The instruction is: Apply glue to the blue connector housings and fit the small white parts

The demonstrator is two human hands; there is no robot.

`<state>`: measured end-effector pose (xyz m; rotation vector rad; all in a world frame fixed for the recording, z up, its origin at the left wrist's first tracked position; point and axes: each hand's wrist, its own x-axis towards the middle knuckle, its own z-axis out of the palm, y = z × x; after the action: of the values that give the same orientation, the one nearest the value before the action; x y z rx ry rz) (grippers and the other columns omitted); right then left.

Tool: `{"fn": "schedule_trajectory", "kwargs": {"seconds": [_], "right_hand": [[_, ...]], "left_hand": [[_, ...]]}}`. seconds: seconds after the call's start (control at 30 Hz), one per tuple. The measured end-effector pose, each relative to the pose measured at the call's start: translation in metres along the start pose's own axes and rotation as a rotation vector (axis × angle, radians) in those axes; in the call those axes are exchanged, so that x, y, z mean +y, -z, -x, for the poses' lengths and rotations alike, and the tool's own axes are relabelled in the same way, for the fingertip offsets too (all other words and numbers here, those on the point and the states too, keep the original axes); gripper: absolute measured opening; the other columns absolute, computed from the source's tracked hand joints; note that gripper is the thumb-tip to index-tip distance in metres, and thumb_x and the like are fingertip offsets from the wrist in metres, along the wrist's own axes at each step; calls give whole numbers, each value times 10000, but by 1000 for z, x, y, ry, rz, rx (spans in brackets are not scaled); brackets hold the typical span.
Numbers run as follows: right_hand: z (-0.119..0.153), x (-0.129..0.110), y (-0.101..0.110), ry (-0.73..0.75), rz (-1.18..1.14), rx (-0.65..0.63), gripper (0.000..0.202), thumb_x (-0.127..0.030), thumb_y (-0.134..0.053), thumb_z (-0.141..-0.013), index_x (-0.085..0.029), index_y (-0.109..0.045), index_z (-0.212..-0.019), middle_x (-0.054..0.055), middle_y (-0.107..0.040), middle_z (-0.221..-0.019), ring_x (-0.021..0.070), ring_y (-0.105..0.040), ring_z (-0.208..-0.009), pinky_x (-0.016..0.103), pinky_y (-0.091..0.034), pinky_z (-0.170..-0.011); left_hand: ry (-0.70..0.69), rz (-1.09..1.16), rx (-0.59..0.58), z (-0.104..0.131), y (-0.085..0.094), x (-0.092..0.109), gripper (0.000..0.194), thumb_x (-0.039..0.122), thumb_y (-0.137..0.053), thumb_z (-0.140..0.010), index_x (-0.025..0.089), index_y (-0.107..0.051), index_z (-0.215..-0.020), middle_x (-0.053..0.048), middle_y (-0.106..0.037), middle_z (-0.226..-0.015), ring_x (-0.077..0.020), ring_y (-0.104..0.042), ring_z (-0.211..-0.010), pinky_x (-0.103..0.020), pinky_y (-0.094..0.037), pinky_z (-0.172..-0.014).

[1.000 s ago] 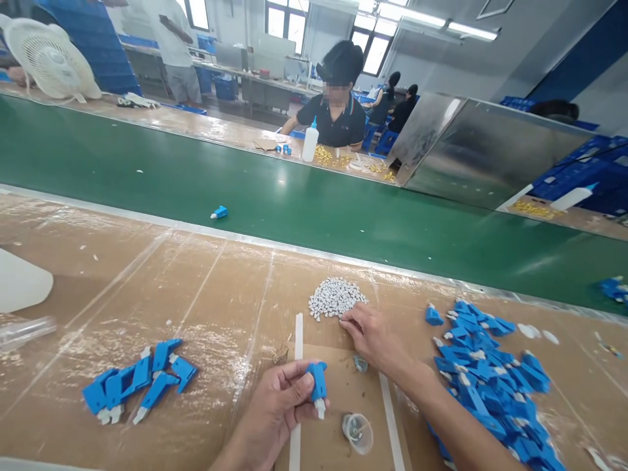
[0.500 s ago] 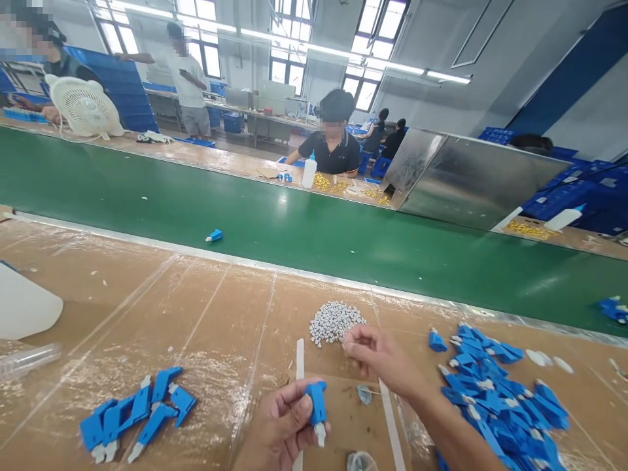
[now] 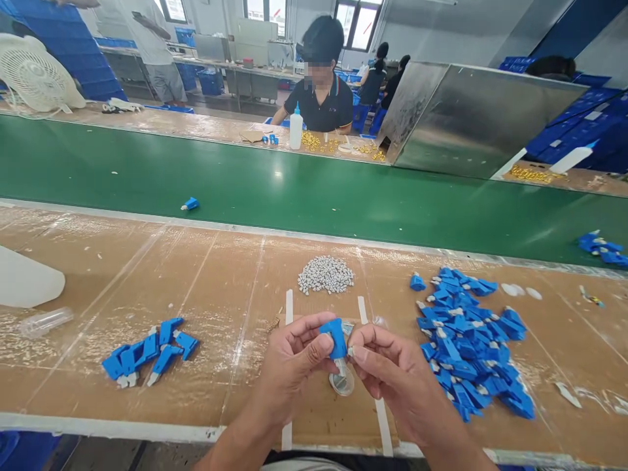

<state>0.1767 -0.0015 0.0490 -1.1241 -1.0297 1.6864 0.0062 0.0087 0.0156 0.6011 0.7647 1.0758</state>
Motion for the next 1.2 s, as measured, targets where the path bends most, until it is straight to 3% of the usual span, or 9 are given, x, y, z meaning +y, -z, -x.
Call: {"fn": "schedule_trajectory", "kwargs": {"seconds": [0.47, 0.7, 0.83, 1.0, 1.2], "right_hand": [[4, 9, 0, 106, 179, 48, 257, -418, -684, -904, -181, -666, -806, -15, -595, -695, 91, -515, -594, 198, -385, -523], [4, 9, 1, 135, 308, 92, 229, -401, -684, -909, -188, -688, -824, -12, -597, -731, 99, -547, -616, 202, -446, -550], [-3, 15, 7, 53, 145, 58, 231, -388, -770, -836, -177, -699, -776, -13, -593, -671, 98, -534, -590, 186, -426, -497], [-11, 18, 15, -76, -120, -10, 269, -353, -852, -747, -167, -666, -689, -20, -611, -603, 66, -487, -499, 156, -353, -422], [-15, 18, 26, -93, -186, 78, 378, -386, -897, -677, -168, -589, -652, -52, -562, -537, 53, -438, -455, 146, -308, -395]], "left_hand": [[-114, -135, 27, 3, -1, -6, 324, 300, -806, -795, 206, -750, -1101, -39, -747, -904, -117, -682, -707, -209, -579, -627], [-247, -412, 101, 5, -3, -1, 330, 303, -789, -808, 231, -744, -1128, -29, -758, -908, -141, -706, -776, -236, -586, -723], [-329, -588, 51, 4, 0, 6, 318, 293, -764, -832, 257, -745, -1148, -33, -751, -973, -156, -712, -841, -251, -587, -765], [-313, -612, -26, 1, -4, 13, 310, 293, -749, -844, 223, -744, -1146, -65, -758, -1023, -173, -727, -842, -282, -599, -772], [-295, -646, -36, -15, -18, 17, 327, 311, -747, -841, 198, -743, -1148, -85, -764, -998, -194, -724, -849, -311, -601, -786]]}}
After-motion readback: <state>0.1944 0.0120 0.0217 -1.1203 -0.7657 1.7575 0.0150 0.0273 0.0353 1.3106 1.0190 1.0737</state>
